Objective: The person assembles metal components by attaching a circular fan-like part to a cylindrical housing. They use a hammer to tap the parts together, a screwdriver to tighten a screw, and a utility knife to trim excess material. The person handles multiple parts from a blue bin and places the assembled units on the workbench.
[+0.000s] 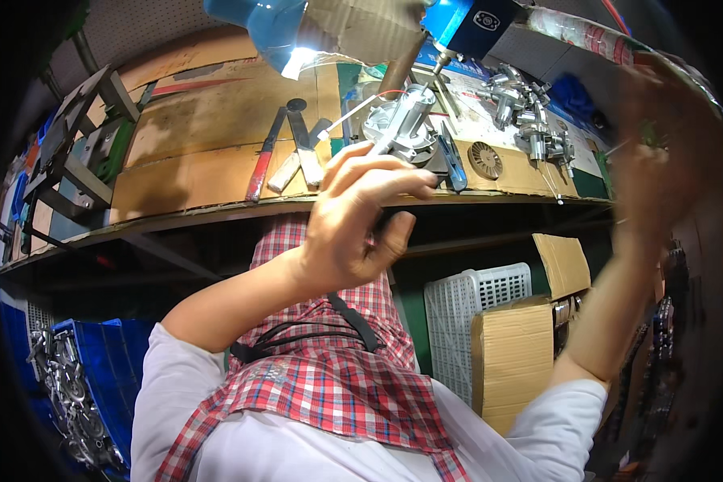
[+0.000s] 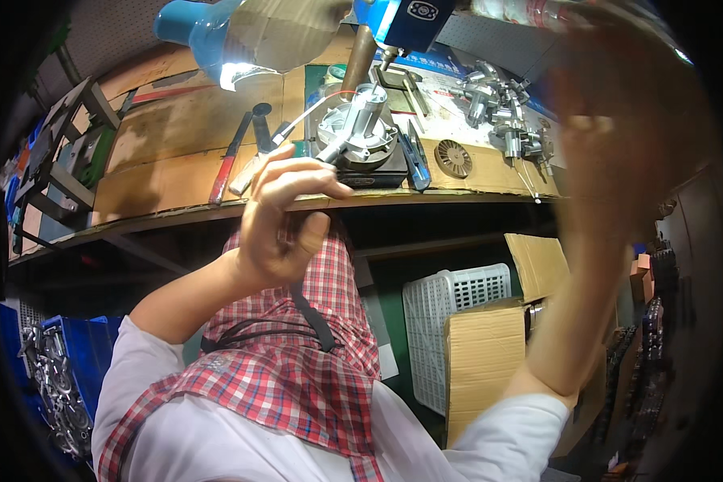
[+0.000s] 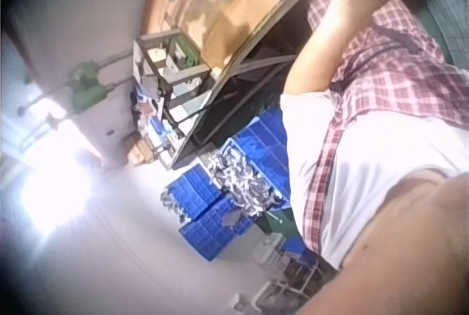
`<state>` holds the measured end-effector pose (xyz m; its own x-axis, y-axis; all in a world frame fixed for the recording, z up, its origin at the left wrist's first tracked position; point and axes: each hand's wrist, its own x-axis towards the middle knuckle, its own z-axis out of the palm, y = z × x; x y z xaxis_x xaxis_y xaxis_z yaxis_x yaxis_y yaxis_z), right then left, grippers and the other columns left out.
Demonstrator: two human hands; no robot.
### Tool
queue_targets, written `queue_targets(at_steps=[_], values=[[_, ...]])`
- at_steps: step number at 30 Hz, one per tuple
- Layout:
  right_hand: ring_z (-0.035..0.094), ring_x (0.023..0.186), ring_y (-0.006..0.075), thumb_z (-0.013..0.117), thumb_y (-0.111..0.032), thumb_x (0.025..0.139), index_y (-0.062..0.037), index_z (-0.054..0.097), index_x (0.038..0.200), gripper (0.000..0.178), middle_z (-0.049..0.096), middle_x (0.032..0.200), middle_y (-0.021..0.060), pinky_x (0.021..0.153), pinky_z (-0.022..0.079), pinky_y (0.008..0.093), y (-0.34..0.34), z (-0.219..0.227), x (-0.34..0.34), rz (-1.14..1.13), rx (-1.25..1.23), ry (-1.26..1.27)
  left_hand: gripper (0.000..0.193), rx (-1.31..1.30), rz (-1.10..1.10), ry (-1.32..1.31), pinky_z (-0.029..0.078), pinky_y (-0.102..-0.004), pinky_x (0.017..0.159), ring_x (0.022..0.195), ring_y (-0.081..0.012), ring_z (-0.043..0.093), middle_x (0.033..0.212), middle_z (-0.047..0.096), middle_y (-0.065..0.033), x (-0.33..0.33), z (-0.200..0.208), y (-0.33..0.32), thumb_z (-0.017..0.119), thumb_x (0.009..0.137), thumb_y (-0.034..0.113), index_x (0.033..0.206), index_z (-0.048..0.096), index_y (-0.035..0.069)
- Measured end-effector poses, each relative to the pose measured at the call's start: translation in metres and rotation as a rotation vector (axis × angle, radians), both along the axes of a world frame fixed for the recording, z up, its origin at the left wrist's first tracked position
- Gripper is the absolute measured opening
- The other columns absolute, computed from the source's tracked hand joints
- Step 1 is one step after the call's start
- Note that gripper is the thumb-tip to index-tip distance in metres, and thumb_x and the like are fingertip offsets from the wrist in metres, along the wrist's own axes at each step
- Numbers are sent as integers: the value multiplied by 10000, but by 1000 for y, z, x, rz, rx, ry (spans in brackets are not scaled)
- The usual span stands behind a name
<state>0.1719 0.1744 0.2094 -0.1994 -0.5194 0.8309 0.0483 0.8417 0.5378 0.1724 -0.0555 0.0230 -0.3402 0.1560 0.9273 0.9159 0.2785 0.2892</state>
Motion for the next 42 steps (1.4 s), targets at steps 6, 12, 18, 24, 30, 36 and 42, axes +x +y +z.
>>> queue_targets(at_steps=[6, 12, 18, 24, 30, 36, 42], values=[[627, 1065, 304, 790, -331, 735, 106, 412, 1366, 856, 653, 1105, 244, 949, 477, 369, -1, -173, -144, 399, -937, -1205, 382, 305, -224, -610, 435, -191, 608, 815, -48, 549, 1045, 650, -91, 14, -22, -11, 513, 946, 14, 1322, 442, 20], [687, 865, 256, 828, -317, 700, 9, 616, 994, 488, 699, 915, 156, 765, 535, 361, -31, -194, -177, 376, -1028, -1056, 350, 372, -197, -658, 455, -220, 773, 930, -88, 536, 1116, 582, -113, 13, -25, -20, 478, 969, 25, 1311, 409, 12], [650, 957, 301, 842, -146, 630, -81, 577, 1071, 519, 640, 1078, 140, 788, 537, 369, -40, -176, -82, 767, -678, -625, 227, 592, -179, -739, 406, -311, 973, 1069, -160, 547, 1096, 599, -89, -12, -22, -19, 533, 933, 18, 1158, 515, -3], [581, 935, 252, 755, -86, 658, -295, 609, 1169, 571, 546, 1238, 78, 787, 539, 336, -46, -202, -1, 901, -226, -479, 629, 648, -1181, -1470, 430, -407, 1013, 1174, -210, 541, 1262, 557, -65, 3, -22, 6, 629, 896, 486, 1355, 445, 98], [422, 1184, 338, 649, 61, 653, -181, 474, 1308, 719, 357, 1398, 153, 969, 358, 441, -27, -263, 46, 634, -648, -822, 373, 804, -999, -1460, 576, -366, 804, 1004, -195, 651, 1093, 653, -65, 8, -56, 27, 679, 908, 216, 1227, 546, 78], [622, 800, 155, 565, -114, 925, 29, 564, 1161, 276, 648, 958, 117, 721, 500, 276, -23, -297, 93, 501, -1465, -1545, 409, 781, -969, -1509, 571, -374, 797, 954, -216, 669, 1065, 671, -88, 10, -108, 24, 714, 855, 125, 1230, 564, 55], [576, 749, 96, 537, -232, 997, 23, 611, 1127, 295, 644, 915, 56, 713, 488, 226, -17, -307, 102, 653, -1797, -2108, 520, 741, -1122, -1689, 558, -407, 856, 988, -235, 653, 1086, 657, -109, 19, -131, 34, 740, 804, 89, 1280, 533, 51]])
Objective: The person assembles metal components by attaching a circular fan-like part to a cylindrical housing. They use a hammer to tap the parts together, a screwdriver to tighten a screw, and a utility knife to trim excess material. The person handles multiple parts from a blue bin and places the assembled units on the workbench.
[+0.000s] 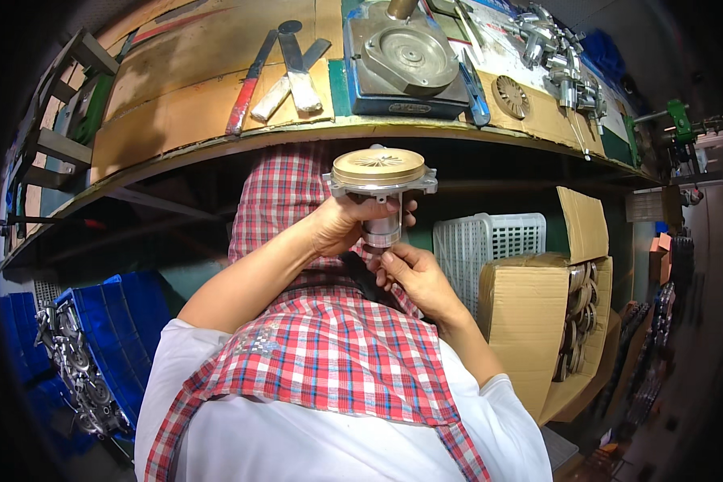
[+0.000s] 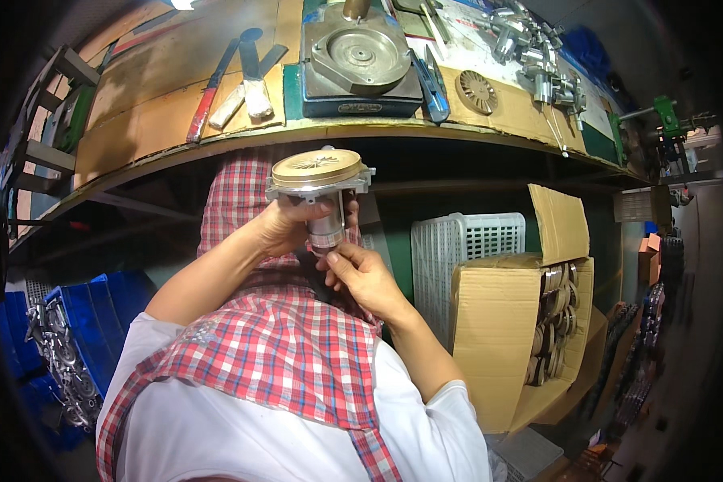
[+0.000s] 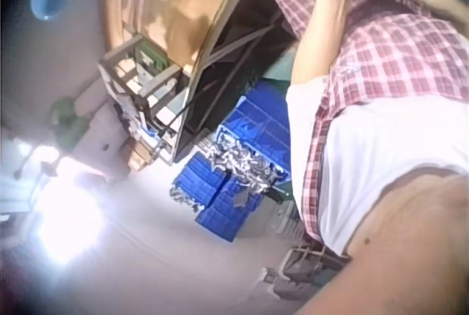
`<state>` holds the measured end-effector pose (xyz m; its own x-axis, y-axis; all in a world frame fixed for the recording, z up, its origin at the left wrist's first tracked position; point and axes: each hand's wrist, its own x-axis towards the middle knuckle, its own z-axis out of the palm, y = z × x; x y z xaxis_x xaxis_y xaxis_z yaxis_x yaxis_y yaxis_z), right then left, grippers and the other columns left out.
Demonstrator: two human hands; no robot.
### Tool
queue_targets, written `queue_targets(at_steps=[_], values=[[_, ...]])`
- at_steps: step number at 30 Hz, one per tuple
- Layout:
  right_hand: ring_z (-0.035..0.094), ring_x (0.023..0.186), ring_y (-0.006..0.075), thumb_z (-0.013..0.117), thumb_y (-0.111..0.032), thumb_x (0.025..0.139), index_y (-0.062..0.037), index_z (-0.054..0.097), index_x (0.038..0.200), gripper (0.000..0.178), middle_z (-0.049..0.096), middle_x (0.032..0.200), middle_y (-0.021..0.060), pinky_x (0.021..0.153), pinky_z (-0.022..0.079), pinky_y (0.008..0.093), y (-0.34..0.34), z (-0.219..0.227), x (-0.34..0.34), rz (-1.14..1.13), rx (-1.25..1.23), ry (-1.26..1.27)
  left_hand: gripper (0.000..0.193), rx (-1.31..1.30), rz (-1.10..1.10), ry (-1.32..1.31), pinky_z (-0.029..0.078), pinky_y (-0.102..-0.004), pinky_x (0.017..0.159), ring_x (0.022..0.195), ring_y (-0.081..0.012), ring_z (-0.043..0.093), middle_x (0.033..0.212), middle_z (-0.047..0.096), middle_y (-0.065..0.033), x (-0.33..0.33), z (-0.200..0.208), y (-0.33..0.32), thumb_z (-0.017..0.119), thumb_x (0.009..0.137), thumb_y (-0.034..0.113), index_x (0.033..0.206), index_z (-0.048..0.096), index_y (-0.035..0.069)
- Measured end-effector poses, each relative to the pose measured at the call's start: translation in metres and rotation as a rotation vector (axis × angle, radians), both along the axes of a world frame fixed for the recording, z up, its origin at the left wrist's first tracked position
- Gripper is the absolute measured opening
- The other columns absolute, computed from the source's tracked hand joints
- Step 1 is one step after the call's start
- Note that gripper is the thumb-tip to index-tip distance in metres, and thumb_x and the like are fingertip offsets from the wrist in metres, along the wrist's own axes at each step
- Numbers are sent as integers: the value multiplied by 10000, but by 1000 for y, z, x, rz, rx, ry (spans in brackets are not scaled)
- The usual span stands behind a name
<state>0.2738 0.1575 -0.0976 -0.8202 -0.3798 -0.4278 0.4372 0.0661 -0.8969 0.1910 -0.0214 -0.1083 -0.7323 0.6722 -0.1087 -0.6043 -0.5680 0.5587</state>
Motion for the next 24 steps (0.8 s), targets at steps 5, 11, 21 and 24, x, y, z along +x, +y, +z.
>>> queue_targets(at_steps=[5, 11, 21, 24], values=[[568, 730, 103, 578, -206, 975, 0, 610, 1096, 241, 624, 878, 44, 672, 490, 232, -3, 0, 6, -129, -223, -268, 561, 81, -90, -41, 544, -413, 873, 1000, -238, 632, 1096, 636, -113, 7, -12, 5, 734, 776, 107, 1288, 513, 46], [552, 665, 112, 601, -187, 962, -29, 588, 1022, 169, 609, 814, 43, 597, 468, 228, -9, -18, 11, -320, -500, -397, 520, 125, -84, -27, 473, -398, 936, 1016, -226, 589, 1060, 618, -91, 10, -21, 0, 731, 763, 128, 1239, 538, 50], [513, 566, 116, 532, -287, 999, -11, 577, 993, 280, 587, 718, 54, 488, 399, 222, -10, -26, 11, -230, -398, -345, 636, 206, -93, -136, 490, -397, 959, 1055, -248, 576, 1043, 585, -81, 10, -32, -4, 781, 734, 137, 1278, 467, 38], [523, 590, 115, 514, -285, 1007, -6, 552, 1049, 284, 594, 760, 62, 504, 421, 229, -13, -19, 10, -280, -376, -392, 503, 207, -81, -107, 491, -390, 940, 1019, -227, 602, 1043, 620, -88, 12, -33, -3, 751, 766, 137, 1208, 537, 28]])
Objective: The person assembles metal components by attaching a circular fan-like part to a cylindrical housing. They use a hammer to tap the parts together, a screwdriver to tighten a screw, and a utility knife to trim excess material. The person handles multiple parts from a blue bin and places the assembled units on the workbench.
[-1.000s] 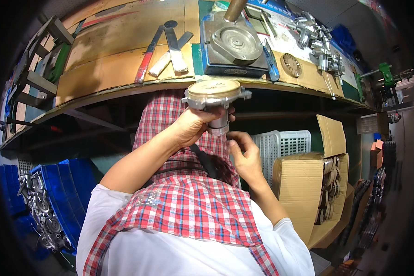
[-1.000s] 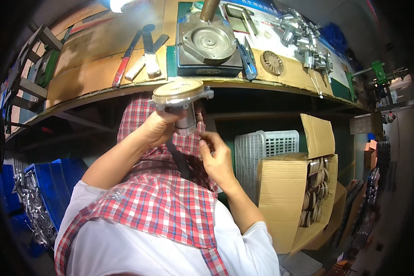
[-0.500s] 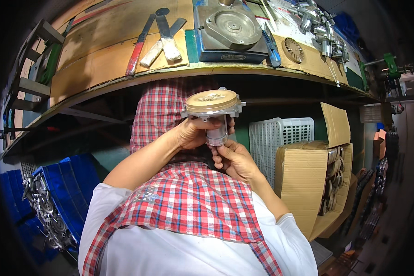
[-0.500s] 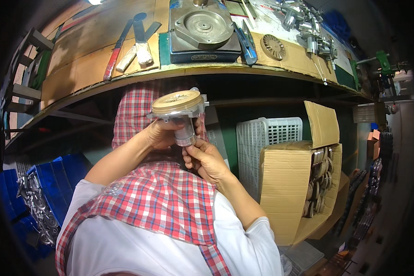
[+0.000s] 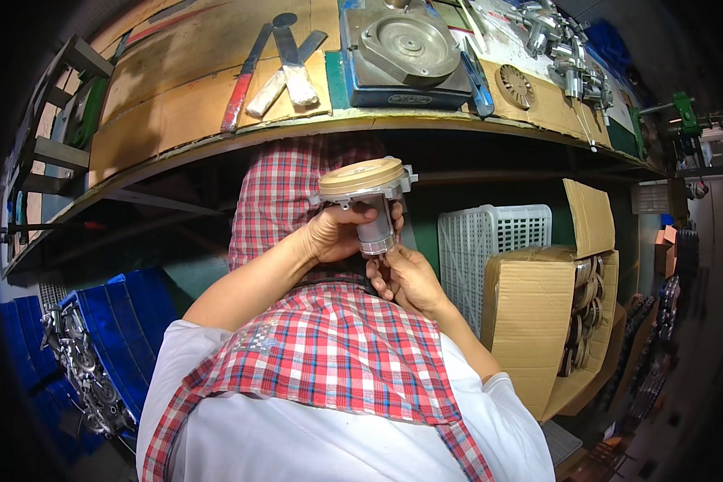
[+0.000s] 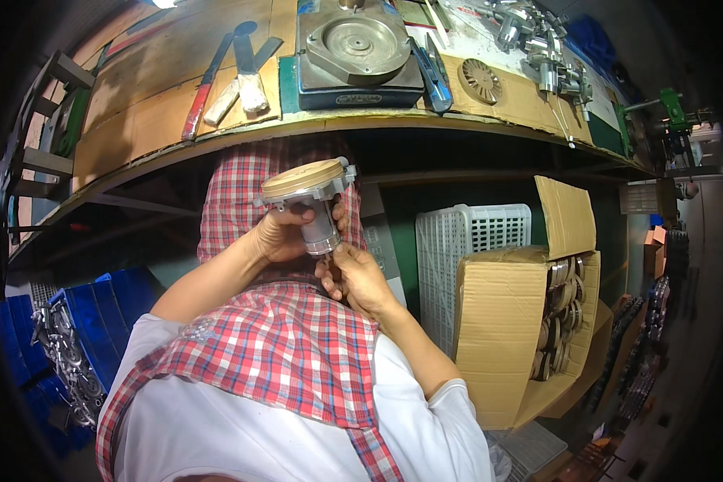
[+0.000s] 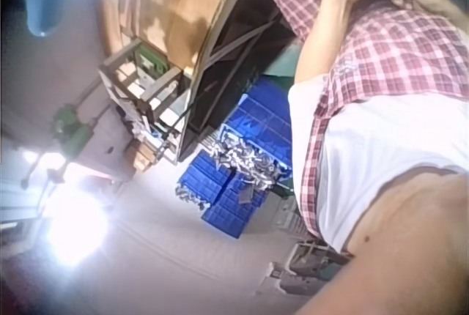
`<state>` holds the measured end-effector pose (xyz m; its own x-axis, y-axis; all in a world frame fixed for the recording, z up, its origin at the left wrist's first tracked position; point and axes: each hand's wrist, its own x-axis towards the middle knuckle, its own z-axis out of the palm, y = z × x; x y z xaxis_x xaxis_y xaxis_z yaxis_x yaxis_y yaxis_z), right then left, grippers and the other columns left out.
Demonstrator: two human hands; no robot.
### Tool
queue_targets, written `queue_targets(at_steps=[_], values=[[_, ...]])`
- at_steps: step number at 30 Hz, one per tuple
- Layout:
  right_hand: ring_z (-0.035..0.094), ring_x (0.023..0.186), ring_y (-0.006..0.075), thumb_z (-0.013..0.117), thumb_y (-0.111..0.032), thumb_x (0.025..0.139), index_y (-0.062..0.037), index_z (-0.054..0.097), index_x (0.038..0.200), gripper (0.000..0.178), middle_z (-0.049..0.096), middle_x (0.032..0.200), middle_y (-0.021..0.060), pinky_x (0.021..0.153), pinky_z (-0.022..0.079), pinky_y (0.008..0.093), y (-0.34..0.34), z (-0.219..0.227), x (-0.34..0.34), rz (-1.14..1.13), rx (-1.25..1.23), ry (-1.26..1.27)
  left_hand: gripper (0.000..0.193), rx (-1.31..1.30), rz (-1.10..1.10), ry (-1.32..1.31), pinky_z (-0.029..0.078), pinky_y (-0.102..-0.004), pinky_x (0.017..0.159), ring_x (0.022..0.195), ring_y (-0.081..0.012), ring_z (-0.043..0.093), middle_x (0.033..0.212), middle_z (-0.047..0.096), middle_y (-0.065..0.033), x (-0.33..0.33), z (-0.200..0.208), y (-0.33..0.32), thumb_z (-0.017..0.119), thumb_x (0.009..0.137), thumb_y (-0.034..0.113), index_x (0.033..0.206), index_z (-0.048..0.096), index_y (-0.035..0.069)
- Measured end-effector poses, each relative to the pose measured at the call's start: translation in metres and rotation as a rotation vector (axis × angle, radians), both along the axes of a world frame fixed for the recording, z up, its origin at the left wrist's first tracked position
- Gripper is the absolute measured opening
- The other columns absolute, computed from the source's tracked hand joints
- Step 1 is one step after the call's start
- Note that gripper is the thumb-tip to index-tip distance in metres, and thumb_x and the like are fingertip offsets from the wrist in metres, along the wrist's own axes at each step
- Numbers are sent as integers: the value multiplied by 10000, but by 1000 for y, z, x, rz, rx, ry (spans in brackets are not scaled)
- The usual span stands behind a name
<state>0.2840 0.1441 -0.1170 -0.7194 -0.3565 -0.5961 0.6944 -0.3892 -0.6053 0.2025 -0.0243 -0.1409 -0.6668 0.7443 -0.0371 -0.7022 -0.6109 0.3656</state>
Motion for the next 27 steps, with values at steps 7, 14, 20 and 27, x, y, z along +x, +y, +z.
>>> queue_targets(at_steps=[7, 14, 20, 27], values=[[535, 630, 104, 546, -140, 971, -14, 532, 1105, 185, 582, 789, 42, 572, 445, 234, -8, 30, -5, -126, -15, 255, 507, -56, 20, 147, 518, -385, 896, 1063, -240, 586, 1149, 561, -121, -2, 48, -5, 701, 814, 199, 1248, 497, 35], [574, 751, 101, 640, -69, 916, -26, 560, 1053, 164, 583, 842, 35, 647, 470, 263, -33, 133, -39, -241, 59, 1036, 657, 88, 683, 624, 319, -412, 1076, 1097, -224, 437, 1075, 443, -35, 17, 171, -7, 735, 694, 263, 1217, 378, 90], [602, 825, 284, 644, -80, 867, -29, 579, 953, 119, 556, 867, 116, 712, 478, 358, -59, 154, -43, -320, 195, 1439, 623, 298, 1087, 612, 328, -324, 974, 1046, -163, 479, 1070, 496, -37, 26, 196, -9, 753, 620, 206, 1139, 445, 51], [568, 649, 270, 599, -167, 929, -26, 587, 853, 161, 518, 737, 92, 573, 457, 345, -65, 154, -45, -374, 125, 1666, 418, 683, 918, 740, 272, -459, 1105, 1212, -192, 511, 1158, 643, -66, 30, 203, -2, 697, 849, 231, 1241, 582, 144]])
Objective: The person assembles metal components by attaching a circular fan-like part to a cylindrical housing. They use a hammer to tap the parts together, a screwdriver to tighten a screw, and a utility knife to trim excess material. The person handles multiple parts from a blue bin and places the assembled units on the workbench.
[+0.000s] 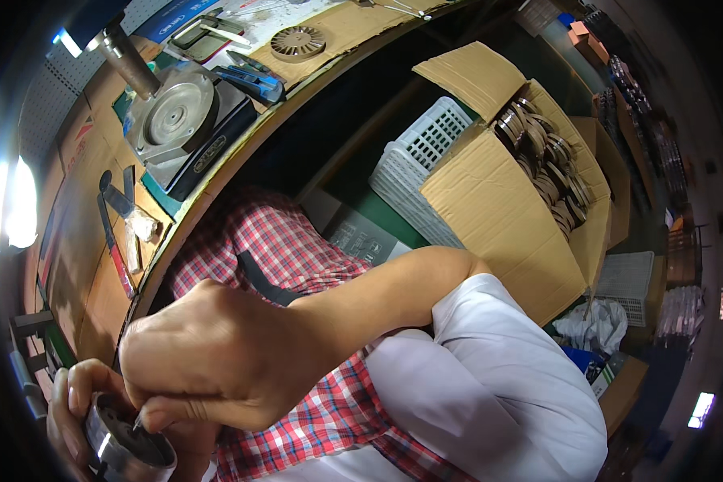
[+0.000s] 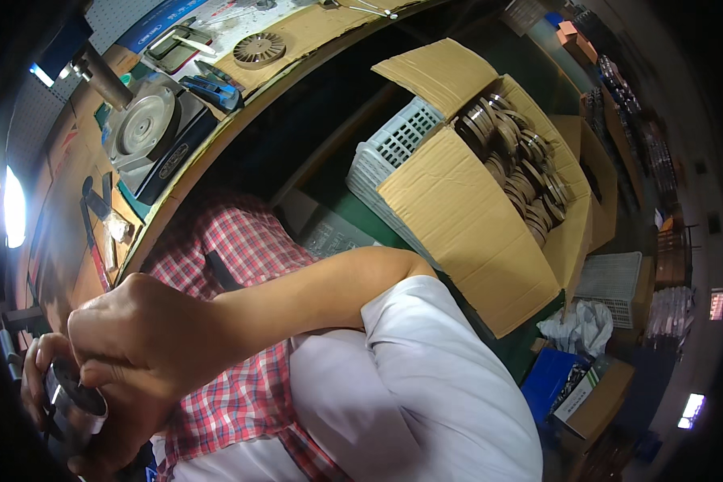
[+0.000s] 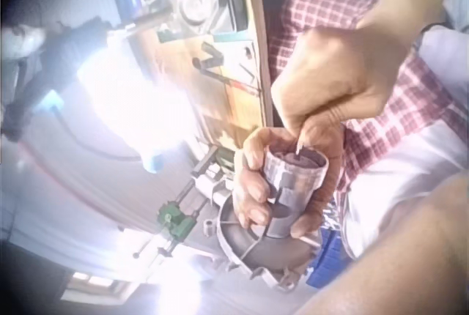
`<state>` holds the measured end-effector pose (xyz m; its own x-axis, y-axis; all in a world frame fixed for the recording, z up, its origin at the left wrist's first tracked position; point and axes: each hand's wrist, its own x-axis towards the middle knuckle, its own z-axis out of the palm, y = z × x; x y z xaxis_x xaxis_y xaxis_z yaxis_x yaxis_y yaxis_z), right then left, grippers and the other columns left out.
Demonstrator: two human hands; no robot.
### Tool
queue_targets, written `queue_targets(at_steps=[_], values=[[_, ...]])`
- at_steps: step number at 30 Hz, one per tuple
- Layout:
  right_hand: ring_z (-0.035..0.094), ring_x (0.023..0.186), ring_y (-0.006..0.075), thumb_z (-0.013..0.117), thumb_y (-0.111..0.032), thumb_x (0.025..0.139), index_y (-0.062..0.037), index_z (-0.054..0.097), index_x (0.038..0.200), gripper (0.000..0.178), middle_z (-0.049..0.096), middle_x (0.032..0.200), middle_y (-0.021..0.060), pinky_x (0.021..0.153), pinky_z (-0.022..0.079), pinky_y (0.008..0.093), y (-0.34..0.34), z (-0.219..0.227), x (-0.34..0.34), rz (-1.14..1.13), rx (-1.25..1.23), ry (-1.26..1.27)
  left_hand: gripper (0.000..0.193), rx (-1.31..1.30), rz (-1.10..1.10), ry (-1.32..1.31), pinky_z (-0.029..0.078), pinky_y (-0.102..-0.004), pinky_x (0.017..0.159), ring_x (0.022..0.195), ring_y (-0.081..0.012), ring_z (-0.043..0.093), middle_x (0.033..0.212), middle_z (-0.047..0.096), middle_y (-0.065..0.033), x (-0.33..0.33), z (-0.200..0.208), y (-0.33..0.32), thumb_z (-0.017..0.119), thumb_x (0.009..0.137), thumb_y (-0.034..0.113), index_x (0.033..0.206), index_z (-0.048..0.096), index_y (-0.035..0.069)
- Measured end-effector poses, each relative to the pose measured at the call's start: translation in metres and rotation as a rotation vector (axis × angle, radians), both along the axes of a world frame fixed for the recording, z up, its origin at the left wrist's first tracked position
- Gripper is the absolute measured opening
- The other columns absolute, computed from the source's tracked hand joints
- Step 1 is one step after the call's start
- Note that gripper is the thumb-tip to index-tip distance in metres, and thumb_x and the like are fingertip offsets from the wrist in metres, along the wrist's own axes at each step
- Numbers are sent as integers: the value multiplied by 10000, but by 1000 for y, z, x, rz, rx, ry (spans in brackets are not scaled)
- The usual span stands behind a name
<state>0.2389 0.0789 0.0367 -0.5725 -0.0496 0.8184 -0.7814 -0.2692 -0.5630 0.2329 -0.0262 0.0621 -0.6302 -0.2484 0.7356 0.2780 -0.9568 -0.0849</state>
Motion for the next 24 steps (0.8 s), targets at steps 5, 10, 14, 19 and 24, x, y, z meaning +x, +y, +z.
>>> queue_targets(at_steps=[5, 10, 14, 19, 24], values=[[471, 459, 74, 361, -629, 945, -50, 487, 567, 703, 529, 511, 6, 426, 347, 259, 11, 2, -3, 701, -10, -796, 376, -156, 128, -114, 339, -428, 1007, 1153, -185, 540, 1138, 646, -8, 5, 3, -5, 707, 825, 190, 1184, 607, 136], [435, 353, 84, 282, -854, 777, 112, 450, 754, 980, 454, 466, 17, 325, 355, 237, 15, -4, -8, 638, 13, -813, 396, -322, 190, -115, 322, -425, 998, 1157, -187, 527, 1160, 641, -1, 2, 8, -26, 721, 810, 207, 1184, 608, 148], [440, 373, 80, 282, -849, 782, 316, 240, 1069, 1201, 461, 476, 21, 349, 361, 233, 12, -3, -9, 608, 9, -820, 484, -313, 342, -241, 287, -412, 1037, 1163, -202, 499, 1155, 586, -49, 3, 6, -31, 714, 752, 208, 1192, 543, 101], [455, 414, 69, 300, -745, 882, 304, 138, 1226, 1115, 478, 499, 12, 395, 379, 225, 20, 0, -6, 583, 14, -872, 612, -138, 73, -163, 91, -409, 1185, 1249, -252, 388, 1153, 447, -145, 2, -1, -36, 684, 650, 150, 1175, 421, -23], [493, 604, 59, 446, -460, 988, -34, 511, 785, 476, 549, 702, 20, 548, 412, 223, 9, 3, -4, 528, -133, -609, 655, -150, 67, -259, 187, -357, 1111, 1148, -206, 436, 1087, 468, -109, -8, -15, -61, 708, 570, 180, 1140, 441, -3]])
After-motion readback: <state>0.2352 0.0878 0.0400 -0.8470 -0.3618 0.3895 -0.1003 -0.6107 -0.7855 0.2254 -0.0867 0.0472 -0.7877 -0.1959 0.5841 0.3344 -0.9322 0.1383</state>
